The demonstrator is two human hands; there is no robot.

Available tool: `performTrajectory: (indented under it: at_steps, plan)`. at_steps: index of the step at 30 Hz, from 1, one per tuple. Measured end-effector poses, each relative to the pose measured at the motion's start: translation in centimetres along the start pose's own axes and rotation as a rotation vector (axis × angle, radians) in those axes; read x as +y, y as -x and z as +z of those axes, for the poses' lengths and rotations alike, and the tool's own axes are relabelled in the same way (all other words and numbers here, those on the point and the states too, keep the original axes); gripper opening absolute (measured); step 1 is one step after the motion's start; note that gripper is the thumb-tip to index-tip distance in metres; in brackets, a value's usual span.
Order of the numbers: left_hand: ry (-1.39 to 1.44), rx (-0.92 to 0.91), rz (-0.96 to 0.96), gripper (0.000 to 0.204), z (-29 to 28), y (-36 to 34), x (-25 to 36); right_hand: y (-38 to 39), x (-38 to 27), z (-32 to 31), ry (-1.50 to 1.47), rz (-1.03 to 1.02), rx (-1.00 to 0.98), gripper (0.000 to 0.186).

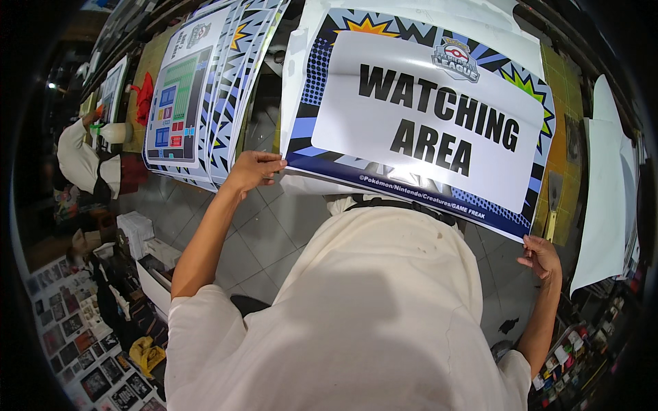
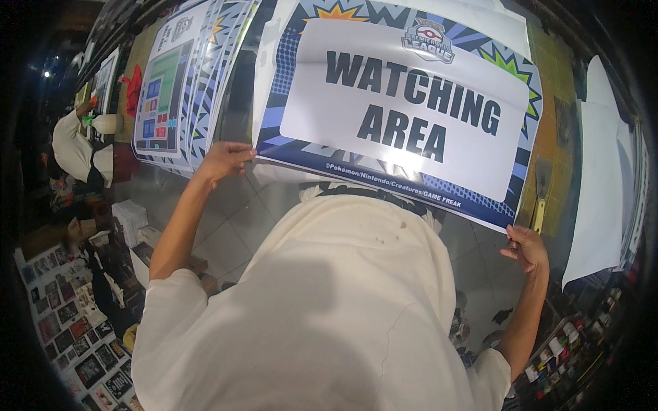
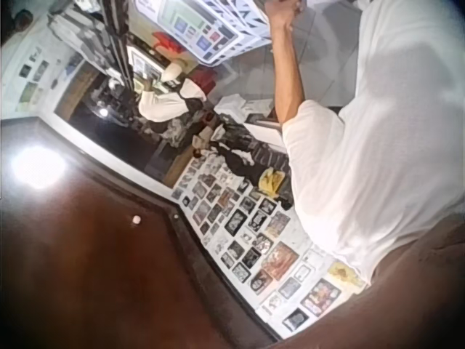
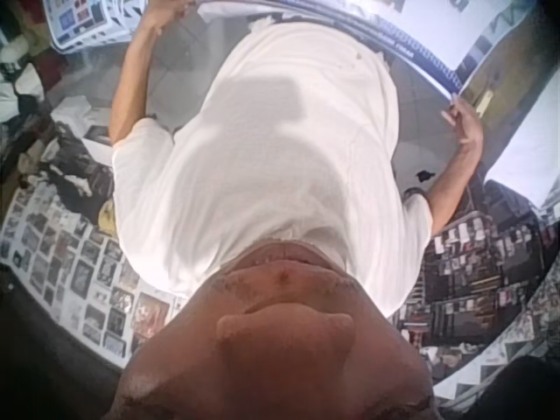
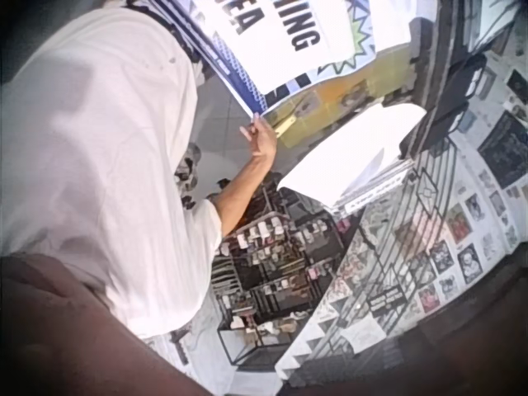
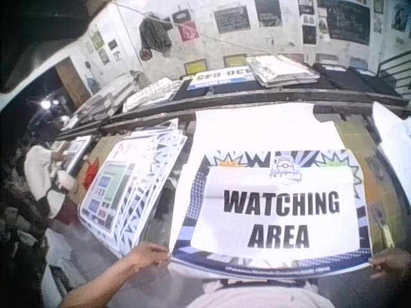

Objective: The person applies a printed sign to a flat surface using a squeegee tool. They align the sign, smooth it down to remove air bubbles, and peel back the backing paper to adhere it securely.

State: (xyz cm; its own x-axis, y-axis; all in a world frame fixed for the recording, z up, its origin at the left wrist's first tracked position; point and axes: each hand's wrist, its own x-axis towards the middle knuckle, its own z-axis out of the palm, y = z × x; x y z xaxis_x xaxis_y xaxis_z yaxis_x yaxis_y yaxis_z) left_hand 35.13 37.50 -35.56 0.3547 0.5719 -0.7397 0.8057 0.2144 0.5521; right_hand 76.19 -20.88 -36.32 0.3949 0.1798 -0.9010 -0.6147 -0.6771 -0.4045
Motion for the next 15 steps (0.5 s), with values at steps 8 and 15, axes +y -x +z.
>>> performTrajectory:
  at_steps: [8,15]
  plan:
    - [0.012,0.084,0.078,0.037,0.8,-0.5,-1.1,-0.3,0.9,1.1,0.025,-0.097,0.061,0.022]
    - [0.025,0.135,0.115,0.03,0.9,-1.2,-2.0,-0.2,0.8,2.4,0.019,-0.136,0.115,0.025]
